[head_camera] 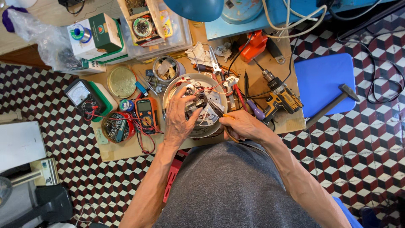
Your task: The person repairs a rice cooker by testing its internal wiring with a multimeter, cutting and stripping wires with pliers, and reassembling the unit. They remove the inner pot, adjust connections, and place the pot back inside.
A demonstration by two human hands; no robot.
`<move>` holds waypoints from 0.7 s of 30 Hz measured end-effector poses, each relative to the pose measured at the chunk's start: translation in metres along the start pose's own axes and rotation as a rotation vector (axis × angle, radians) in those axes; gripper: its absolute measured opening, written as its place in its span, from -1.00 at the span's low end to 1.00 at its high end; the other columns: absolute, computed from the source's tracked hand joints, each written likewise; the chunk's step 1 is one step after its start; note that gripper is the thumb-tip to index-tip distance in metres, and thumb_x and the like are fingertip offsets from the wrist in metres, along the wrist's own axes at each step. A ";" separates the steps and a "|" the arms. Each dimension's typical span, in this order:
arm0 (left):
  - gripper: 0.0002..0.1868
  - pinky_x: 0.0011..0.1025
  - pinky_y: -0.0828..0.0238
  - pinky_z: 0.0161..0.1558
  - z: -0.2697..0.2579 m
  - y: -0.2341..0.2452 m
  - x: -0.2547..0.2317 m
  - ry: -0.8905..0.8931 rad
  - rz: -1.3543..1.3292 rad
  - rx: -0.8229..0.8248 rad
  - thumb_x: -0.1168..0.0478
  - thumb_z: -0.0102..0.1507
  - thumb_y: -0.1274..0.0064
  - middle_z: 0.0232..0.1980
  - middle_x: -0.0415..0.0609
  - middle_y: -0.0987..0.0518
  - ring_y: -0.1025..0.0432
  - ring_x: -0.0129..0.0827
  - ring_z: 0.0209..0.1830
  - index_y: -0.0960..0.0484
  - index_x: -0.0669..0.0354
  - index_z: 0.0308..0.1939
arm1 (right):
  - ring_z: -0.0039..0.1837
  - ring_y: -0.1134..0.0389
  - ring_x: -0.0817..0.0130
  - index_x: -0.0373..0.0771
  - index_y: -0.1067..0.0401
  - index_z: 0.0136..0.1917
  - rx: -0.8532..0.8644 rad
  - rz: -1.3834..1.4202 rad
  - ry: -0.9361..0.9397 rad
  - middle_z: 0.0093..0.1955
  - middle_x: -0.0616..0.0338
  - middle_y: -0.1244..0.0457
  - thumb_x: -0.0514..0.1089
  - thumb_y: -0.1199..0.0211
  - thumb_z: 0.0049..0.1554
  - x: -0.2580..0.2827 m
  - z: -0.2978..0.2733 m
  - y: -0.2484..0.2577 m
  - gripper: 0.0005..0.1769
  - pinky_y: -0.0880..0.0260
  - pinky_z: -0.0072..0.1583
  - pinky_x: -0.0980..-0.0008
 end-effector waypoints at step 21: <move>-0.76 -0.23 -0.41 0.24 -0.066 0.023 0.033 0.520 -0.160 -0.296 0.13 0.34 -0.14 0.24 0.07 -0.56 -0.48 -0.10 0.25 -0.71 0.15 0.00 | -0.40 -0.16 0.55 -0.33 -0.54 -0.06 -0.108 -0.028 -0.051 -0.31 0.18 -0.39 0.10 -0.06 0.27 0.002 -0.003 -0.005 -0.54 -0.16 -0.36 0.51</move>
Point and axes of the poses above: each hand's wrist, its own z-axis towards the middle knuckle, its own y-axis out of the back of the hand, x = y × z, the point moved 4 cm from there along z, towards the middle knuckle
